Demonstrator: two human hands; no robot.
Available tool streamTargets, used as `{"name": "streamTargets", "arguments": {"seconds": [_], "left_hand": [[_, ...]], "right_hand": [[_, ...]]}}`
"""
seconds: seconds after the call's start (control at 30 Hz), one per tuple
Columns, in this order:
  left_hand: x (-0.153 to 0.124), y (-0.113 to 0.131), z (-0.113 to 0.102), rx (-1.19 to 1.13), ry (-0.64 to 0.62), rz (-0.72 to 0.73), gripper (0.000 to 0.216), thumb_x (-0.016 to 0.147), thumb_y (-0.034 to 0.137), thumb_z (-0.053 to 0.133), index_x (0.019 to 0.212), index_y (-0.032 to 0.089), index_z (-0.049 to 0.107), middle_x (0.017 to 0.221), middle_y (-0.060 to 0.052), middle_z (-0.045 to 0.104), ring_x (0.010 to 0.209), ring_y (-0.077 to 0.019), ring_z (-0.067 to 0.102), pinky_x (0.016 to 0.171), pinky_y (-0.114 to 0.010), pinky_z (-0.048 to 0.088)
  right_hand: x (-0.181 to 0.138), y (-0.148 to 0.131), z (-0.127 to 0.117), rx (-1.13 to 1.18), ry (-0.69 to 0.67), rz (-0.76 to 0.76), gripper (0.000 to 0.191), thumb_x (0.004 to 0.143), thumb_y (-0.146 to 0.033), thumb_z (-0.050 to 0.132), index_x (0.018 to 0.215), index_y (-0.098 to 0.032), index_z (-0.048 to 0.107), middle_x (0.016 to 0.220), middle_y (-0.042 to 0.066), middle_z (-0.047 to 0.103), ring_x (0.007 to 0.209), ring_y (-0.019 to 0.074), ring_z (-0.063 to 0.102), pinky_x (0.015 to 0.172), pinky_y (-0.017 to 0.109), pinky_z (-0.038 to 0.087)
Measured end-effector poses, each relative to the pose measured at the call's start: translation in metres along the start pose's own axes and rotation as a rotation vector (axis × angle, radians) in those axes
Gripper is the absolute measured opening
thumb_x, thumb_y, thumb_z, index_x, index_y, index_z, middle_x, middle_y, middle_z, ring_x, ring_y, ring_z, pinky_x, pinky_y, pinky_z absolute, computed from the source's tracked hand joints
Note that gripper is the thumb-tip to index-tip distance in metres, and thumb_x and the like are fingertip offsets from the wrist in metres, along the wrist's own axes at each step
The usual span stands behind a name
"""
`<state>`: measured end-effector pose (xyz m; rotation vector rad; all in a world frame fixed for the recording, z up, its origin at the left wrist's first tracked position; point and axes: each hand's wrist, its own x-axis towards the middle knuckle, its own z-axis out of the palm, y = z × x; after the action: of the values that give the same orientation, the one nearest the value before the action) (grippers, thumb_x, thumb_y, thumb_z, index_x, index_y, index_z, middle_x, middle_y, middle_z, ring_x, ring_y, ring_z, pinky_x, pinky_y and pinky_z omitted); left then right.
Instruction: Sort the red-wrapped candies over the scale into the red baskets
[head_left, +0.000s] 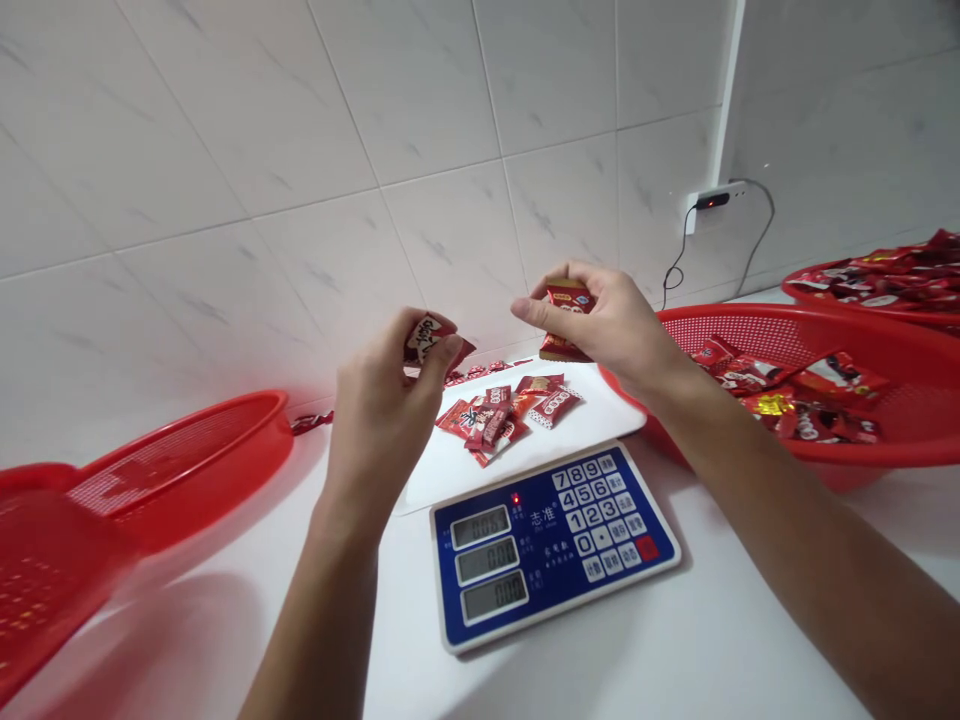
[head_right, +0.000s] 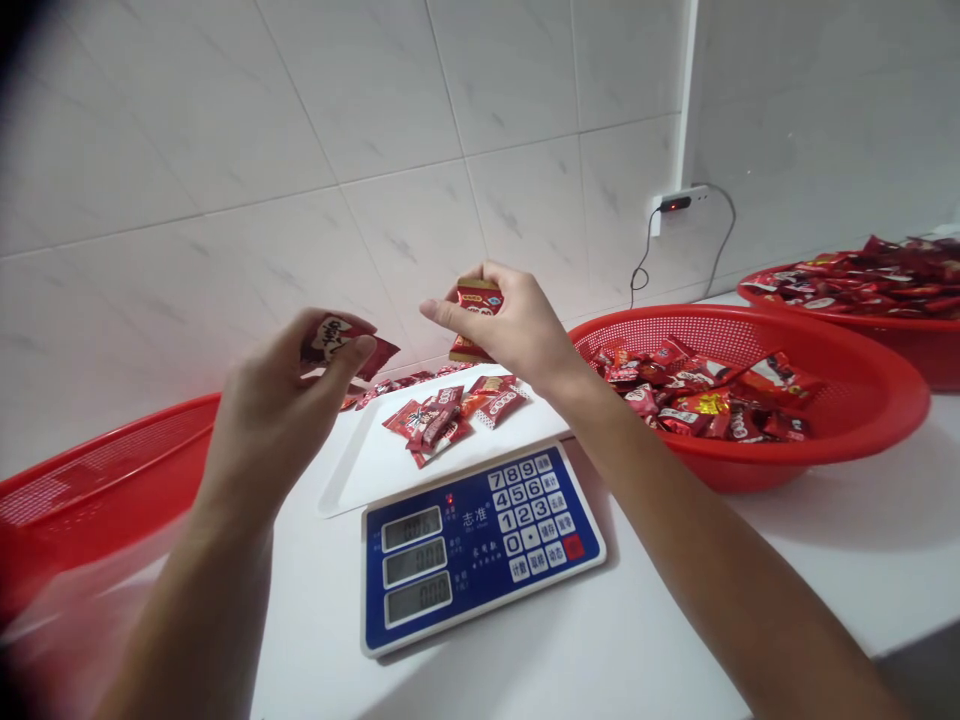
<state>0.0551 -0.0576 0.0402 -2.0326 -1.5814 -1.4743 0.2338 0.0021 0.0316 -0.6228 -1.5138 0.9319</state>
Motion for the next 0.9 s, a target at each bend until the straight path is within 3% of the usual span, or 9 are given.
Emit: {"name": "streamTargets", "arguments": {"seconds": [0.57, 0.67, 0.73, 0.8, 0.9], "left_hand": [[-0.002, 0.005, 0.0, -0.086, 0.04, -0.011, 0.007, 0.088, 0.03, 0.061, 0.091, 0.025, 0.064, 0.082, 0.003, 0.07, 0.074, -0.0136, 0.068, 0.061, -0.02, 0.053], [-0.006, 0.014, 0.007, -0.227, 0.116, 0.041, 0.016, 0.095, 0.032, 0.052, 0.102, 0.024, 0.063, 0.092, 0.0, 0.07, 0.084, -0.0145, 0.069, 0.075, -0.025, 0.056], [-0.01, 0.02, 0.013, -0.271, 0.086, 0.084, 0.024, 0.099, 0.032, 0.044, 0.112, 0.024, 0.063, 0.109, -0.003, 0.07, 0.1, -0.0162, 0.067, 0.091, -0.03, 0.053], [-0.012, 0.024, 0.018, -0.234, 0.003, 0.133, 0.03, 0.1, 0.033, 0.041, 0.121, 0.027, 0.061, 0.128, -0.003, 0.064, 0.12, -0.0192, 0.058, 0.104, -0.035, 0.045], [-0.014, 0.024, 0.023, -0.119, -0.091, 0.174, 0.035, 0.098, 0.037, 0.043, 0.129, 0.029, 0.058, 0.142, -0.005, 0.053, 0.135, -0.023, 0.045, 0.111, -0.04, 0.037]], "right_hand": [[0.001, 0.004, 0.0, 0.031, -0.151, 0.111, 0.043, 0.065, -0.05, 0.083, 0.076, -0.019, 0.056, 0.07, -0.002, 0.055, 0.059, 0.01, 0.057, 0.058, 0.023, 0.053], [-0.002, 0.0, 0.003, 0.196, -0.378, 0.208, 0.039, 0.07, -0.052, 0.078, 0.081, -0.018, 0.062, 0.076, 0.0, 0.061, 0.056, 0.0073, 0.052, 0.051, 0.019, 0.047], [-0.006, -0.005, 0.008, 0.353, -0.52, 0.258, 0.036, 0.076, -0.054, 0.072, 0.082, -0.019, 0.064, 0.077, 0.0, 0.063, 0.053, 0.0066, 0.048, 0.045, 0.018, 0.04], [-0.009, -0.008, 0.014, 0.459, -0.507, 0.267, 0.035, 0.078, -0.053, 0.071, 0.079, -0.02, 0.062, 0.073, -0.001, 0.06, 0.053, 0.0069, 0.047, 0.043, 0.017, 0.037], [-0.008, -0.009, 0.012, 0.441, -0.323, 0.23, 0.035, 0.074, -0.051, 0.074, 0.076, -0.02, 0.058, 0.067, -0.003, 0.055, 0.056, 0.0077, 0.049, 0.047, 0.018, 0.04]]}}
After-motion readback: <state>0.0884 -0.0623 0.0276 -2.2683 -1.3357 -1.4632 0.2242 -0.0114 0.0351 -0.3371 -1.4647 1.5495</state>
